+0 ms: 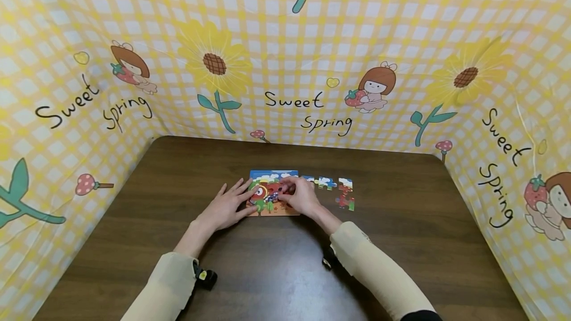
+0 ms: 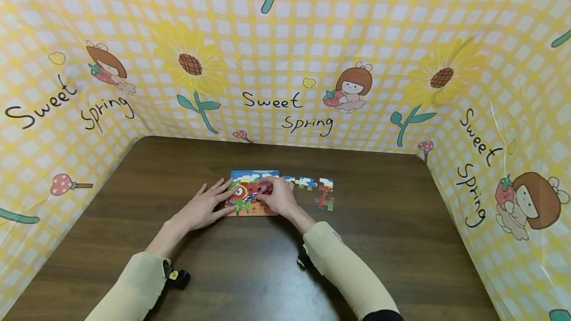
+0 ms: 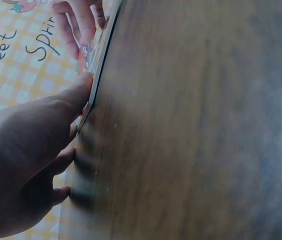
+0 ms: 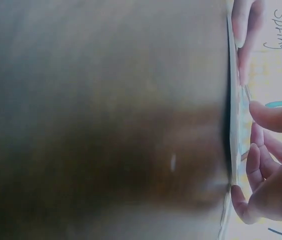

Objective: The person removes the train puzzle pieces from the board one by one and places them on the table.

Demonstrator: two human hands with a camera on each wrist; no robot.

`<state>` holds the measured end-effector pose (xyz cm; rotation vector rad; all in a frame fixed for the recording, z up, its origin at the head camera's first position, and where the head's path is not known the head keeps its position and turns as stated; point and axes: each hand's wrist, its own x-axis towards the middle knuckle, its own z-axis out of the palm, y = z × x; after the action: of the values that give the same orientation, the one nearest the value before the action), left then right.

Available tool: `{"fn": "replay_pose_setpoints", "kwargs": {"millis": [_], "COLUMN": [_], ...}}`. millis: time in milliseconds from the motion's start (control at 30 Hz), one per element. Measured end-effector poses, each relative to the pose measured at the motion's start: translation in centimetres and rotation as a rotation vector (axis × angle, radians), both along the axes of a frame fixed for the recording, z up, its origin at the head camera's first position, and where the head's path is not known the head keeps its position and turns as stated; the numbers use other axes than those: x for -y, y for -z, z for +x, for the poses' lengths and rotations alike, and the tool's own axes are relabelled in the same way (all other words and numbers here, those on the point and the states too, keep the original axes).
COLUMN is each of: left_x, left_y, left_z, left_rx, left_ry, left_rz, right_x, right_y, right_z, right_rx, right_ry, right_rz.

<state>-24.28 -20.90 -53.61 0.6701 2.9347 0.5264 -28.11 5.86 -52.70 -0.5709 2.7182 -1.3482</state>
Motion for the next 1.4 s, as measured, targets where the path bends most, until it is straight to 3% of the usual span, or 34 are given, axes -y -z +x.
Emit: {"fn": "replay_pose_setpoints", "kwargs": {"millis": [233, 467, 1067, 1400], "left_x": [0.0, 0.0, 0.0, 0.0], "left_y": [0.0, 0.1, 0.1, 0.0], "left_z": [0.0, 0.1, 0.1, 0.2], "left_rx": [-0.003, -0.004, -0.007, -0.004], "left_ry": [0.001, 0.005, -0.001, 0.001], "left_rz": [0.008, 0.006, 0.01, 0.008], "right_x": [-1.7, -4.0, -9.3, -11.8], "right_y": [-0.8, -1.2, -0.8, -0.6], "right_z": [0.1, 0.8, 1.7, 2.1], "right_rx": [0.101, 0.123, 0.098, 0.057], "right_ry": [-0.033, -0.032, 0.012, 0.019], "right_rz": [-0.096, -0.117, -0.129, -0.039]}}
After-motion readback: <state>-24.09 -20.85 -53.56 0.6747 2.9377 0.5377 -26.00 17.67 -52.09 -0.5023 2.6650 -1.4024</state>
